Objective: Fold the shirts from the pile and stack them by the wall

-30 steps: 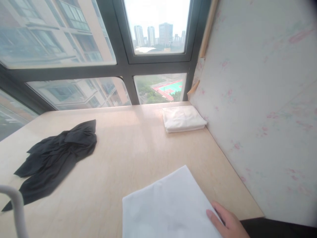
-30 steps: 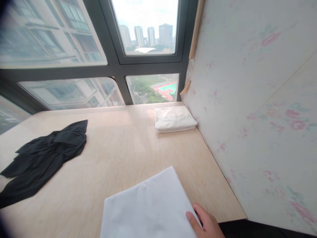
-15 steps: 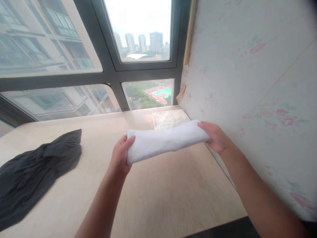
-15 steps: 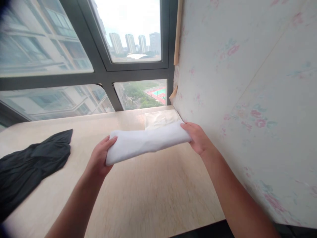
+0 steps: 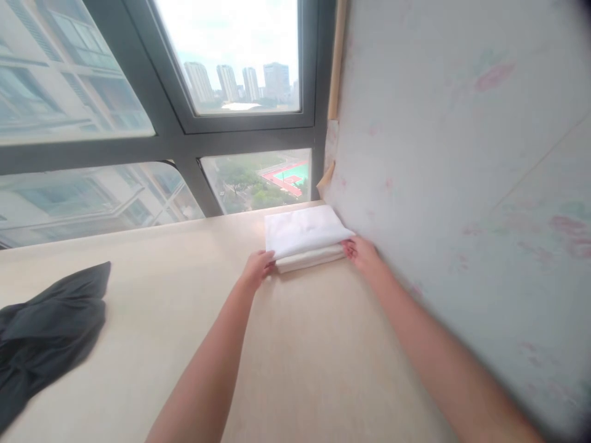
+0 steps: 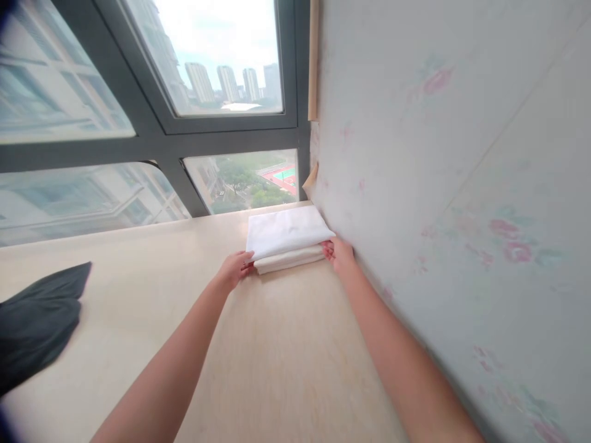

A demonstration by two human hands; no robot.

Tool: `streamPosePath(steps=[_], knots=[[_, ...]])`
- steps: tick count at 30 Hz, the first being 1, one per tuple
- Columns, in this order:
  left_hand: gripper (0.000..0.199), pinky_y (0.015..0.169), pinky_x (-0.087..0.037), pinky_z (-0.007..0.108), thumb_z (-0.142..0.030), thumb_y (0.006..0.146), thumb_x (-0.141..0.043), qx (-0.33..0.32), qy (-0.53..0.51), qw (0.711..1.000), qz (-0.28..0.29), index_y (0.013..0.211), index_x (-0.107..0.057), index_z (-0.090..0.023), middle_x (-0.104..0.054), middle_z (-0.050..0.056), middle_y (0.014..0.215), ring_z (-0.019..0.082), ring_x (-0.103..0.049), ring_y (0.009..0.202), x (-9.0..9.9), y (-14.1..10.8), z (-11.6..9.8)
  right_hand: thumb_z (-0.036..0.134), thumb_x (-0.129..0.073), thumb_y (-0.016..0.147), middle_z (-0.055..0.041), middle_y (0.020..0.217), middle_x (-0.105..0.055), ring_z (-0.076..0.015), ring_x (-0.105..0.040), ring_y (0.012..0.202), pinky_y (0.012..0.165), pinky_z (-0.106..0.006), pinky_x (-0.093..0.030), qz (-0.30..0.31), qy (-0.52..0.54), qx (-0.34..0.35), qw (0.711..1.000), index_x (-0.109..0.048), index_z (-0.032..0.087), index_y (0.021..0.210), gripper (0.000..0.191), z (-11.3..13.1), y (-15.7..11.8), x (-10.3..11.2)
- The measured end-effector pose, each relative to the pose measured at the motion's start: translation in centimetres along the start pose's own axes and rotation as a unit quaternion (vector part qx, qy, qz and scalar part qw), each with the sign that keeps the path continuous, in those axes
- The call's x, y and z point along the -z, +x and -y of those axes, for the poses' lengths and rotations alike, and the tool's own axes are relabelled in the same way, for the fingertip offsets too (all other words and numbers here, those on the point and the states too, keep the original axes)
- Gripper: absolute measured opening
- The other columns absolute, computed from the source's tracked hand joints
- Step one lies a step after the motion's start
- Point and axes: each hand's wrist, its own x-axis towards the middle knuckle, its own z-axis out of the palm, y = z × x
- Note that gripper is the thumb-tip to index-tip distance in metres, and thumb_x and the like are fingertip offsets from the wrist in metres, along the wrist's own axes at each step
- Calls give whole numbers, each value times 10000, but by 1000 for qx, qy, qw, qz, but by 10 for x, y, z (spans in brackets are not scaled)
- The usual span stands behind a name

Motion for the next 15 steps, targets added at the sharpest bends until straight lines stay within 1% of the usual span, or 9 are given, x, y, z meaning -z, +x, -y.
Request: streamPosePath(steps=[1,3,5,8,11,13,15], knots=[[273,707,-559,310,-369,946,-570,34,2,999,-8,1083,-615,-136,-642,40,991,141,-636,816,1,4,1,254,-598,854,-22,614,-621,-95,-511,475,437,-188,-421,-5,5,-10,1000,-542,189,766,123,-4,3,1],[275,699,-561,309,-354,925,-607,94,6,995,-22,1101,-606,-142,-642,46,1006,138,-631,809,1,13,-3,282,-606,866,-19,601,-623,-79,-483,440,390,-167,-359,-16,10,-23,1000,-555,183,764,151,-5,9,1],[275,701,-561,308,-349,927,-605,116,2,993,-31,1107,-604,-141,-642,47,1015,138,-632,815,1,22,-13,256,-634,844,-6,571,-605,-66,-450,415,359,-158,-298,-31,11,-28,999,-560,178,743,147,0,13,-2],[261,699,-559,304,-345,927,-605,112,-5,993,-34,1088,-609,-139,-642,44,1005,135,-631,810,-2,25,-30,176,-637,800,20,532,-565,-51,-413,404,344,-158,-240,-51,21,-14,998,-543,178,694,142,8,14,-8],[239,689,-551,295,-333,920,-614,91,-7,996,-26,1059,-614,-138,-643,34,975,128,-624,789,-5,21,-40,167,-608,789,47,511,-515,-44,-391,414,346,-158,-222,-60,44,18,997,-510,187,662,161,12,8,-8],[234,676,-539,285,-321,901,-632,77,1,997,-16,1041,-621,-133,-644,29,926,119,-616,749,-8,15,-40,175,-587,790,56,510,-488,-41,-380,421,351,-157,-223,-68,59,35,995,-491,191,652,169,11,4,-5],[258,669,-521,277,-312,859,-660,66,18,998,-7,1016,-634,-108,-648,41,863,114,-611,702,-9,6,-34,169,-554,791,55,521,-482,-41,-375,425,359,-157,-231,-83,70,42,993,-475,195,652,162,5,-1,-1]])
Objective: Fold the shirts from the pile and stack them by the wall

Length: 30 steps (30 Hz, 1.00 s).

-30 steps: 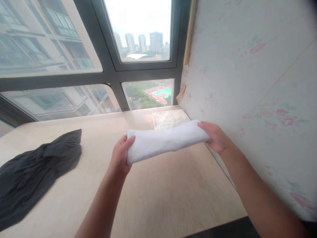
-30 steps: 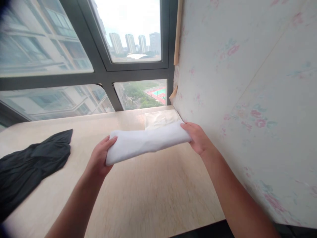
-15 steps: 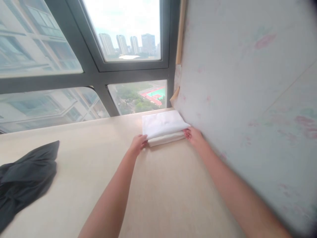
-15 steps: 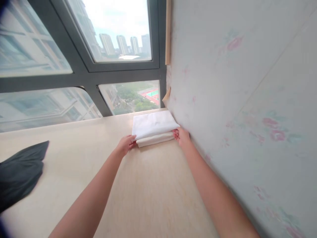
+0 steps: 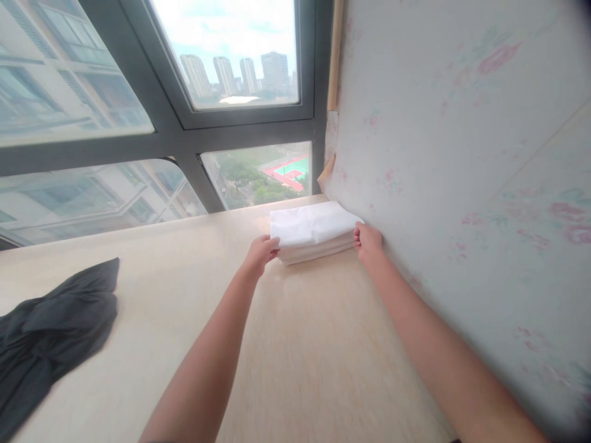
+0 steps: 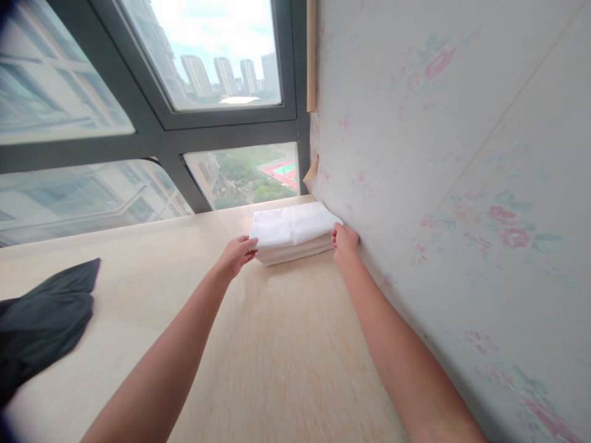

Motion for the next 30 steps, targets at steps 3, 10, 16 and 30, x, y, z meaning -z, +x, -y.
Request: streamPosePath(steps=[3,10,16,30], knots=[[346,660,-499,291,-352,818,-644,-23,40,999,-11,1024,-631,-74,-653,77,817,123,-605,648,1,-18,22,158,-491,784,53,527,-473,-51,-377,422,379,-165,-260,-20,5,-1,1000,-451,207,667,134,-15,-9,13],[200,802,-470,329,-303,845,-544,-167,204,963,-57,949,-663,-182,-644,53,877,174,-594,811,24,-103,82,302,-553,756,35,630,-561,-110,-515,546,525,-220,-408,20,-45,76,996,-547,216,831,114,-74,-83,47],[185,940,-448,396,-257,908,-501,-178,333,916,-136,904,-675,-196,-640,77,978,216,-575,989,75,-183,101,324,-432,883,-74,911,-721,-213,-640,860,798,-330,-453,289,-463,338,767,-703,212,919,295,-116,-155,58],[391,893,-539,444,-386,923,-600,-54,415,828,-374,1247,-569,-169,-591,90,1250,231,-612,1066,201,-266,41,454,-420,863,-77,1079,-732,-264,-675,949,825,-386,-498,284,-492,324,757,-722,229,960,390,-128,-143,62]])
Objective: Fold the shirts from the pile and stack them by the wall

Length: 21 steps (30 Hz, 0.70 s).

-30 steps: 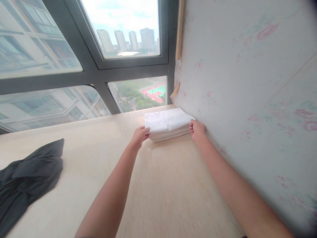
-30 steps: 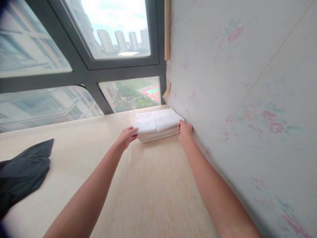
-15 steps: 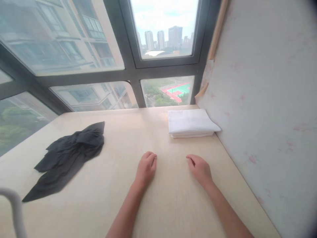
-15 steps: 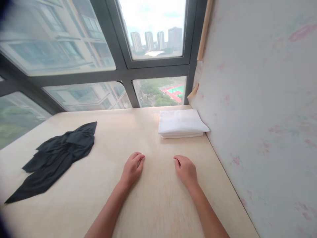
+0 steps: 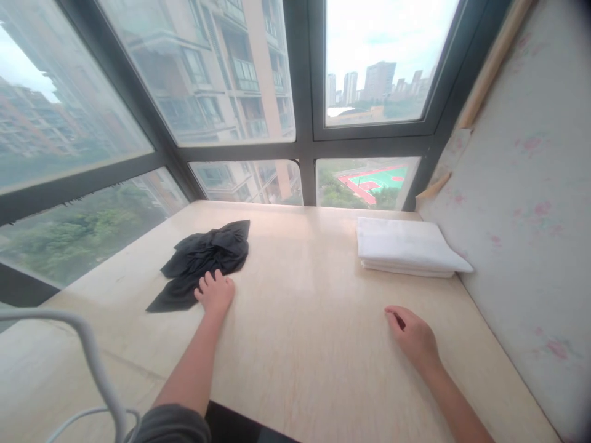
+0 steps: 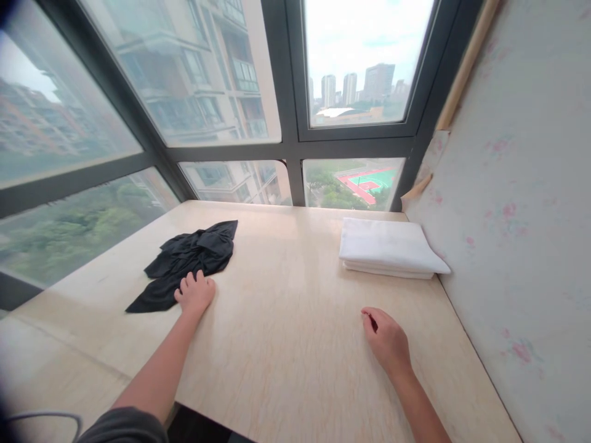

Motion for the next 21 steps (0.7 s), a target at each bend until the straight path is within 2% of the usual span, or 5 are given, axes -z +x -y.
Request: streamPosePath(steps=[3,7,12,15,21], knots=[[392,894,-539,445,-389,922,-601,-12,20,1000,1,1245,-571,-168,-592,87,1249,235,-611,1068,-1,-5,3,445,-399,884,-76,1073,-733,-258,-680,936,801,-370,-494,9,-20,4,1000,-713,229,974,392,2,0,-1],[406,931,-518,469,-394,921,-602,-38,48,998,17,1261,-562,-177,-575,93,1286,241,-596,1109,-17,-18,15,380,-347,916,-69,1072,-727,-254,-670,955,783,-359,-475,-6,-79,30,996,-697,225,994,391,9,-3,-1],[353,1096,-332,559,-272,945,-495,-72,85,993,46,1260,-610,-159,-551,158,1387,335,-429,1331,-53,-59,19,367,-347,922,-64,1069,-724,-256,-662,953,765,-360,-467,-11,-102,45,994,-690,221,994,380,11,-5,-2],[433,1104,-312,539,-293,938,-463,-146,109,980,84,1339,-573,-174,-493,119,1473,344,-363,1382,-75,-105,-5,373,-345,927,-72,1068,-721,-252,-663,943,767,-358,-471,-12,-99,46,994,-693,217,994,387,10,-6,-2],[560,1072,-370,515,-413,894,-541,-279,40,943,177,1434,-484,-278,-450,51,1517,340,-409,1339,-104,-196,-82,390,-353,945,-79,1041,-721,-238,-662,934,792,-340,-468,-10,-92,69,993,-701,206,983,396,9,-5,-1]])
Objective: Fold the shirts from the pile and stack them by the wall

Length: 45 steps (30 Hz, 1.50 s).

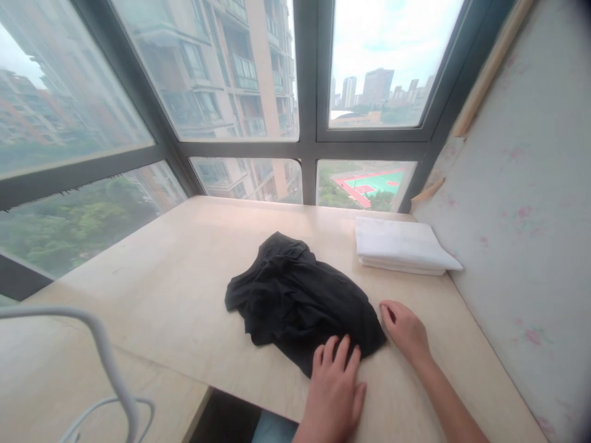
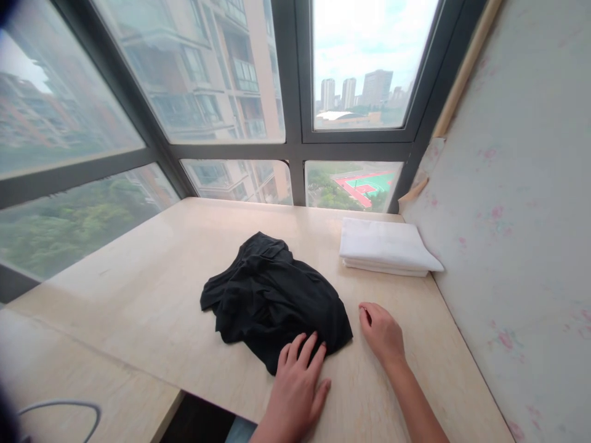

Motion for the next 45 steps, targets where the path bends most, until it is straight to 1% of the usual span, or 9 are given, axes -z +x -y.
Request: streamPosePath(steps=[4,8,14,18,21,25,31,39,45], knots=[[516,1060,-403,509,-398,914,-528,-55,-64,996,-10,1416,-487,-283,-464,41,1503,315,-434,1319,-9,0,-33,391,-338,960,-89,1019,-728,-232,-661,899,804,-331,-461,-12,13,12,1000,-709,195,981,421,-5,2,-1],[407,1052,-448,414,-197,902,-505,-63,-108,992,-37,1302,-560,-244,-514,45,1448,237,-466,1299,2,-2,-19,408,-356,962,-90,1003,-736,-224,-667,862,779,-319,-460,-20,38,11,999,-721,198,958,421,-11,3,-1],[488,1044,-449,489,-56,856,-465,20,36,983,-178,1311,-542,-214,-555,97,1379,279,-478,1293,39,-23,79,411,-371,959,-80,987,-742,-226,-670,843,756,-315,-452,-24,50,-2,998,-729,206,931,413,-10,4,0],[414,979,-495,501,-86,857,-488,51,85,977,-190,1247,-578,-191,-604,124,1282,300,-558,1191,58,-34,156,405,-367,960,-79,982,-741,-226,-666,837,752,-316,-448,-22,46,-10,999,-730,206,927,415,-7,4,2],[235,946,-524,447,-155,900,-511,20,46,984,-172,1094,-635,-204,-635,106,1202,263,-601,1117,67,-32,180,410,-366,963,-82,982,-739,-228,-664,841,756,-319,-447,-20,45,-14,999,-727,200,920,419,-7,4,2],[133,954,-515,414,-213,936,-512,27,-30,979,-199,953,-643,-207,-640,95,1181,235,-600,1119,68,-18,155,405,-370,961,-78,994,-739,-228,-664,842,756,-319,-447,-21,45,-18,999,-726,204,920,411,-6,4,3],[153,916,-528,347,-277,950,-509,37,-93,989,-108,946,-658,-243,-688,36,1125,194,-645,1047,51,-11,110,397,-366,960,-79,981,-742,-223,-667,833,744,-316,-451,-23,35,-14,999,-730,206,922,412,-5,4,4],[361,592,-511,318,-392,971,-423,281,74,956,-35,1237,-553,-185,-624,100,1188,213,-688,807,70,-12,131,414,-373,965,-75,999,-739,-232,-668,859,755,-323,-456,-18,27,-7,999,-725,212,921,408,-6,2,2],[460,707,-531,354,-378,971,-428,286,103,951,-51,1380,-456,-171,-612,134,1260,266,-675,963,73,8,137,417,-377,963,-71,1005,-740,-227,-673,873,758,-317,-458,-20,36,-4,999,-727,222,910,404,-5,3,1]])
